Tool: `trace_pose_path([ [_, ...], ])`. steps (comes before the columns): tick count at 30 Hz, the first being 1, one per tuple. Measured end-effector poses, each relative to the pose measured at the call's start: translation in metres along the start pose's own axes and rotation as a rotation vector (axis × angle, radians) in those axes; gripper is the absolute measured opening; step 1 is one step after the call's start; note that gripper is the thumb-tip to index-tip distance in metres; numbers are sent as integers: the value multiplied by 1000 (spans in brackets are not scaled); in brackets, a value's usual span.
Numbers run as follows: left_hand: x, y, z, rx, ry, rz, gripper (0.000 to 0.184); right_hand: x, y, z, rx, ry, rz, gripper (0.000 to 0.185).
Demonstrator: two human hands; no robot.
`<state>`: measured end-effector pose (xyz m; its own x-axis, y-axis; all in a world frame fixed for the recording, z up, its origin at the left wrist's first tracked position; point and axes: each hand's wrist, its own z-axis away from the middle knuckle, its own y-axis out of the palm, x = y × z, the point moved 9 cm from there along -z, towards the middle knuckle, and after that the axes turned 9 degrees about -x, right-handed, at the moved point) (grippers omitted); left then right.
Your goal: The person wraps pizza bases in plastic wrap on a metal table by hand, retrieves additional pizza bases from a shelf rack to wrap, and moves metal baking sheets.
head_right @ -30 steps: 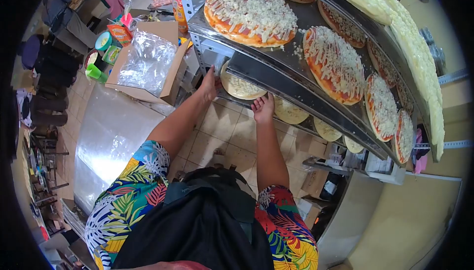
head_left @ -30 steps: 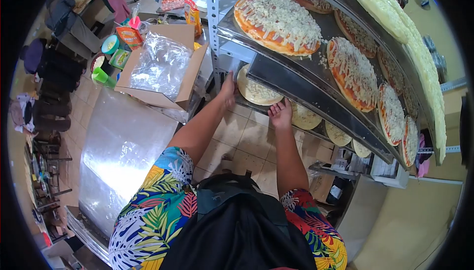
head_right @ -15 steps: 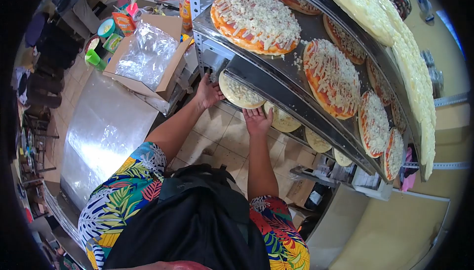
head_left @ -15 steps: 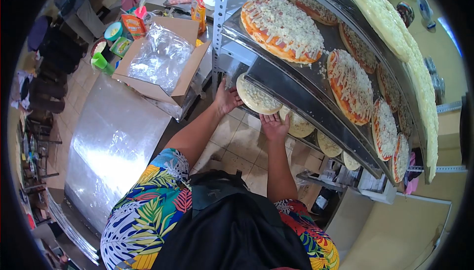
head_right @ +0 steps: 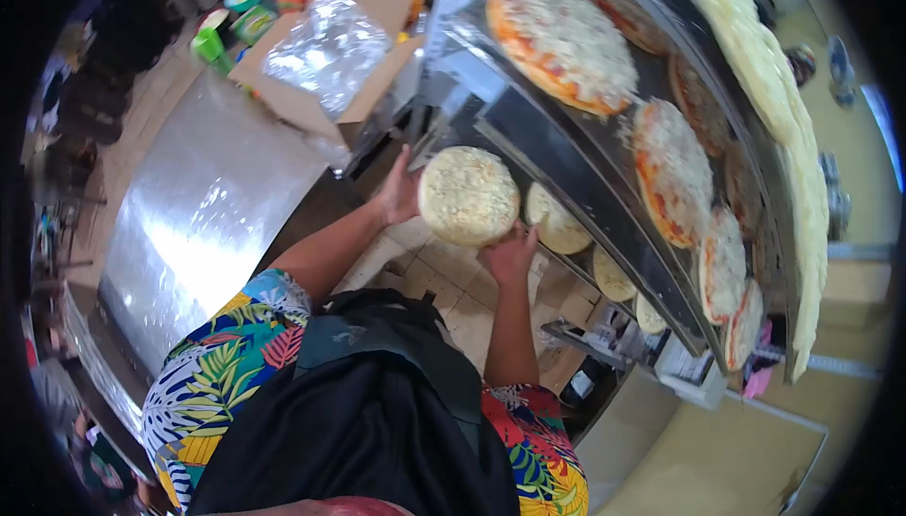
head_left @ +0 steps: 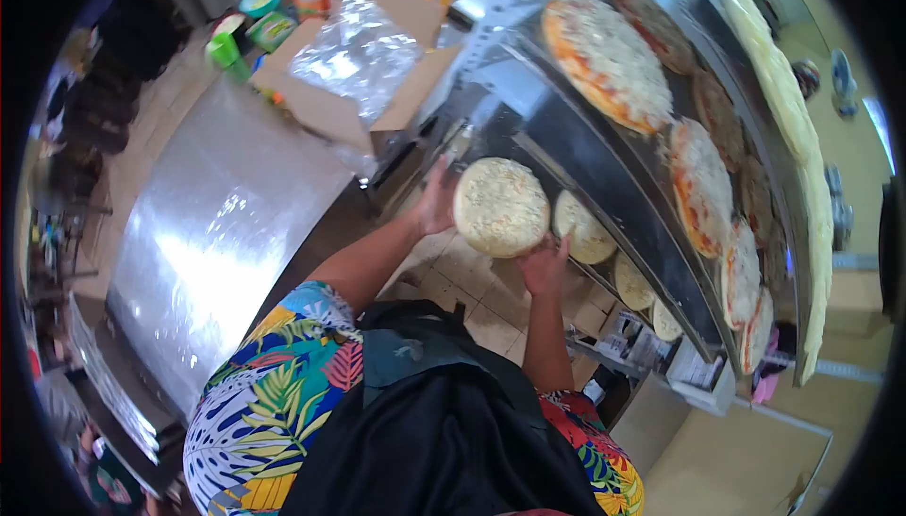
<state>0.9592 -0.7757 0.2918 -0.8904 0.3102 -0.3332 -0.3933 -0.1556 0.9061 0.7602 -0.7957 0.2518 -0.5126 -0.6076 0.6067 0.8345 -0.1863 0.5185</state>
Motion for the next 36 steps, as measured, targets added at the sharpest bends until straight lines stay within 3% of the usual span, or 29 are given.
trace_pose_path([
  [3, -6, -14, 14, -5, 78, -25, 97, -4, 15, -13, 92, -54, -9, 65],
  [5, -6, -40, 17, 17, 153, 27, 95, -13, 27, -17, 130, 30, 8, 67],
  [6, -12, -47, 28, -22, 213, 58, 95, -17, 37, -24, 256, -2, 70, 64],
  [11, -61, -114, 119, -241, 410, 4, 93, -97, 105, -64, 314, 183, 173, 61],
  [17, -94, -238, 283, -598, 656, 72, 94, -281, 241, -35, 642, 380, 615, 62],
  [19, -98, -270, 359, -881, 803, 122, 95, -348, 264, -15, 664, 453, 755, 65],
  [21, -96, -298, 413, -981, 850, 142, 95, -411, 286, 7, 695, 502, 819, 66],
  [22, -105, -316, 401, -1064, 873, 141, 95, -422, 292, -19, 660, 529, 867, 67],
  [28, -94, -373, 493, -1228, 830, 182, 98, -532, 303, 30, 648, 560, 1049, 68],
  [30, -106, -371, 483, -1321, 690, 64, 92, -529, 299, 5, 637, 525, 1067, 66],
  [31, -99, -372, 497, -1528, 607, 6, 83, -522, 299, -4, 690, 314, 1254, 63],
  [32, -99, -379, 501, -1521, 597, 7, 83, -513, 299, -13, 736, 92, 1432, 61],
  [33, -102, -390, 521, -1692, 623, -128, 77, -508, 289, -23, 724, 92, 1435, 61],
  [34, -106, -397, 539, -1859, 646, -269, 71, -468, 303, -31, 691, -534, 1540, 60],
  [35, -107, -400, 548, -1885, 703, -282, 59, -433, 317, -10, 617, -1171, 1562, 59],
  [36, -114, -413, 531, -1865, 704, -288, 59, -420, 317, -29, 598, -1184, 1567, 59],
])
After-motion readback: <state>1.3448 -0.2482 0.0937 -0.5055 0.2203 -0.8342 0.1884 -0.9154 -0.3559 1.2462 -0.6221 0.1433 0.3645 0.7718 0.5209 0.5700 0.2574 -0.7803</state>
